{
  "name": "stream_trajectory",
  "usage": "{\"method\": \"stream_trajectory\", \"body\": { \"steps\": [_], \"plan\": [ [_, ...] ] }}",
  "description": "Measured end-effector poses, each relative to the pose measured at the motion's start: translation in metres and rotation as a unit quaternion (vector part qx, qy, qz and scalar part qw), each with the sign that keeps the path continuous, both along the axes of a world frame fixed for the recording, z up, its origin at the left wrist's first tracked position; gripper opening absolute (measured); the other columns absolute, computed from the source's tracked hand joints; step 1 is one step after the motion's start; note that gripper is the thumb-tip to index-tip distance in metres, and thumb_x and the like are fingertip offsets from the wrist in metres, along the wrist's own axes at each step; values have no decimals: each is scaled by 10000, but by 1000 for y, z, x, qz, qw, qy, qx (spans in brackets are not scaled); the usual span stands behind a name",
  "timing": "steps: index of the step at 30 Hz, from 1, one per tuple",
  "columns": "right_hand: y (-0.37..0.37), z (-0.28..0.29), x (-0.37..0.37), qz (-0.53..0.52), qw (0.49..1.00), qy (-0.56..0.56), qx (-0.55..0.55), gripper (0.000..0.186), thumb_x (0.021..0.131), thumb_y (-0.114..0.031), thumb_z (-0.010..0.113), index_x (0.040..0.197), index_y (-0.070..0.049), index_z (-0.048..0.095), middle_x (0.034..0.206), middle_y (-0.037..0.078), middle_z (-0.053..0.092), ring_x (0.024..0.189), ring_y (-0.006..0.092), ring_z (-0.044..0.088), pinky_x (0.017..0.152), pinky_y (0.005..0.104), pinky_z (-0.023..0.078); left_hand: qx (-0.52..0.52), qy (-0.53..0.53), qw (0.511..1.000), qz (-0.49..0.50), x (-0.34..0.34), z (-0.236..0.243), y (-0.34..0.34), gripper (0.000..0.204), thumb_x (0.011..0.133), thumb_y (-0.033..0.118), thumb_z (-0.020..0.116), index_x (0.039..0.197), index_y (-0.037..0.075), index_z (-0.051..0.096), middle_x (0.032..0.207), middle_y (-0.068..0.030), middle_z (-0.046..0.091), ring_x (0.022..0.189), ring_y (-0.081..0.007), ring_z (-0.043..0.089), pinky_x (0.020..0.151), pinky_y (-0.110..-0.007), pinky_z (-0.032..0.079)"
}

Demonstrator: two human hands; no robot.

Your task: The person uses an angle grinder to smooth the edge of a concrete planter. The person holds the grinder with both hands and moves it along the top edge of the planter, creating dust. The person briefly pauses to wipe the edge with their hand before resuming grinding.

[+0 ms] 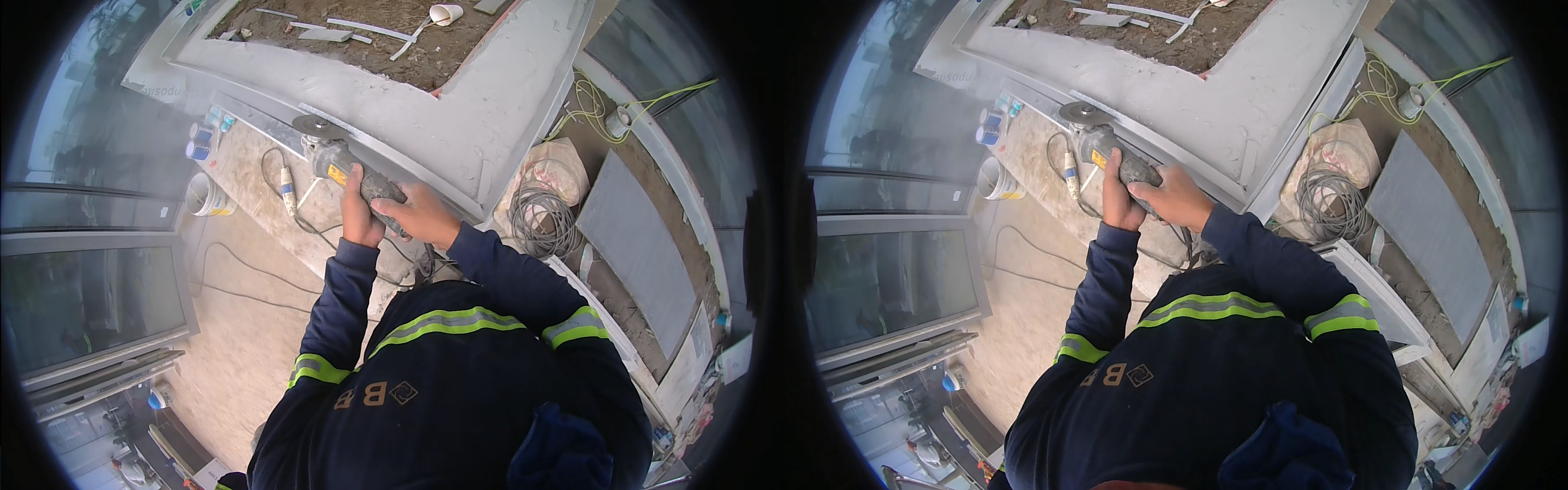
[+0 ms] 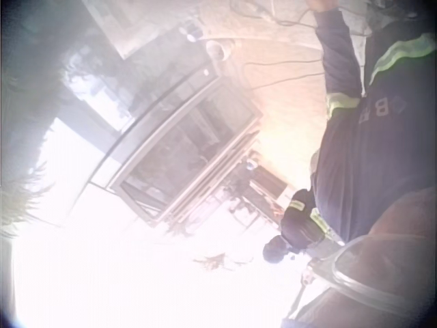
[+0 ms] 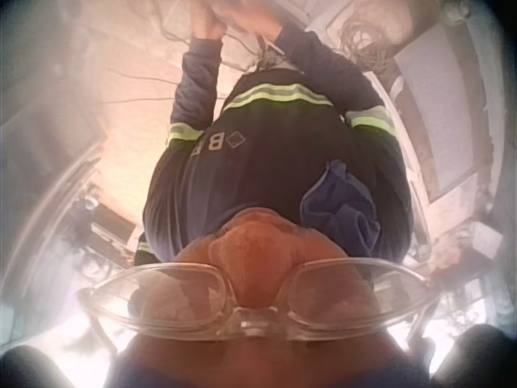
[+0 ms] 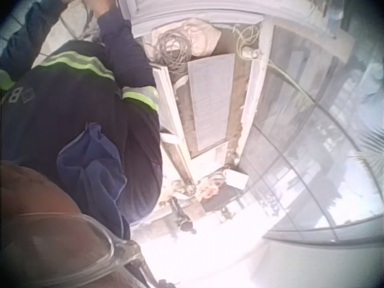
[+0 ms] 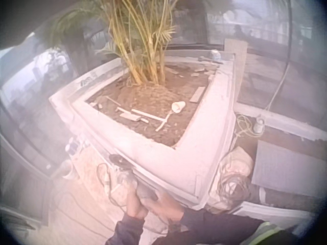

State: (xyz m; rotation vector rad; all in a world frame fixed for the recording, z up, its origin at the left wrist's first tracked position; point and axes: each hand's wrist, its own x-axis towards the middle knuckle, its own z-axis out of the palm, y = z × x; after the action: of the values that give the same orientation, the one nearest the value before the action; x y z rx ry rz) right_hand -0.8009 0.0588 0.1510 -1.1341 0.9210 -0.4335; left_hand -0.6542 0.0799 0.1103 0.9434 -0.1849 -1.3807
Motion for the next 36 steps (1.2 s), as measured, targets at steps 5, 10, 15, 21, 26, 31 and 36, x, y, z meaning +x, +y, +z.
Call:
{"method": "stream_trajectory", "body": {
  "steps": [5, 10, 15, 21, 26, 31, 36],
  "plan": [
    [35, -3, -39, 2, 998, -39, -50, 532, 991, -304, 726, 1354, 57, 582, 992, 75, 692, 699, 94, 640, 509, 258, 489, 13, -19, 999, 33, -40, 1, 34, 409, 1054, 428, 623, 1204, 51, 577, 1003, -120, 679, 911, -264, 697, 842, -420, 590],
    [28, -9, -34, 6, 997, -13, -71, 524, 999, -285, 719, 1360, 65, 573, 978, 67, 691, 692, 76, 618, 506, 250, 473, 26, -20, 999, 30, -34, 1, 30, 418, 1058, 438, 616, 1205, 49, 578, 1003, -120, 681, 911, -263, 697, 846, -420, 588],
    [0, -13, -6, 5, 1000, -27, -11, 476, 997, -297, 728, 1292, 57, 608, 896, 67, 696, 641, 92, 621, 488, 263, 461, -3, 1, 1000, -1, -5, -5, 0, 408, 1052, 403, 632, 1232, 40, 584, 1036, -103, 674, 924, -248, 692, 823, -416, 584],
    [2, -6, -3, 8, 1000, -5, -4, 443, 1000, -295, 723, 1256, 50, 617, 870, 57, 679, 643, 88, 623, 500, 256, 469, 1, 5, 1000, 3, -3, -4, 2, 382, 1058, 414, 611, 1212, 65, 584, 1004, -107, 692, 904, -262, 700, 818, -428, 594],
    [40, 5, -35, -34, 998, -45, -29, 456, 976, -307, 735, 1209, 74, 645, 855, 70, 689, 614, 98, 601, 545, 283, 483, 3, -20, 999, 34, -40, -4, 36, 395, 1061, 400, 610, 1222, 43, 559, 1023, -133, 680, 892, -265, 698, 809, -422, 600],
    [28, -1, -33, -24, 999, -43, -16, 430, 984, -301, 733, 1199, 62, 649, 818, 60, 681, 596, 95, 589, 521, 279, 473, 4, -10, 999, 30, -35, -11, 24, 422, 1053, 418, 623, 1212, 31, 570, 1016, -127, 682, 889, -265, 699, 795, -425, 606],
    [-7, -5, -2, 10, 999, -22, -21, 363, 1004, -265, 714, 1183, 43, 646, 812, 49, 670, 602, 100, 613, 506, 265, 481, 3, 21, 1000, 12, 0, -9, -4, 377, 1044, 406, 645, 1160, 49, 610, 1002, -113, 689, 859, -251, 712, 780, -418, 615]
  ]
}}
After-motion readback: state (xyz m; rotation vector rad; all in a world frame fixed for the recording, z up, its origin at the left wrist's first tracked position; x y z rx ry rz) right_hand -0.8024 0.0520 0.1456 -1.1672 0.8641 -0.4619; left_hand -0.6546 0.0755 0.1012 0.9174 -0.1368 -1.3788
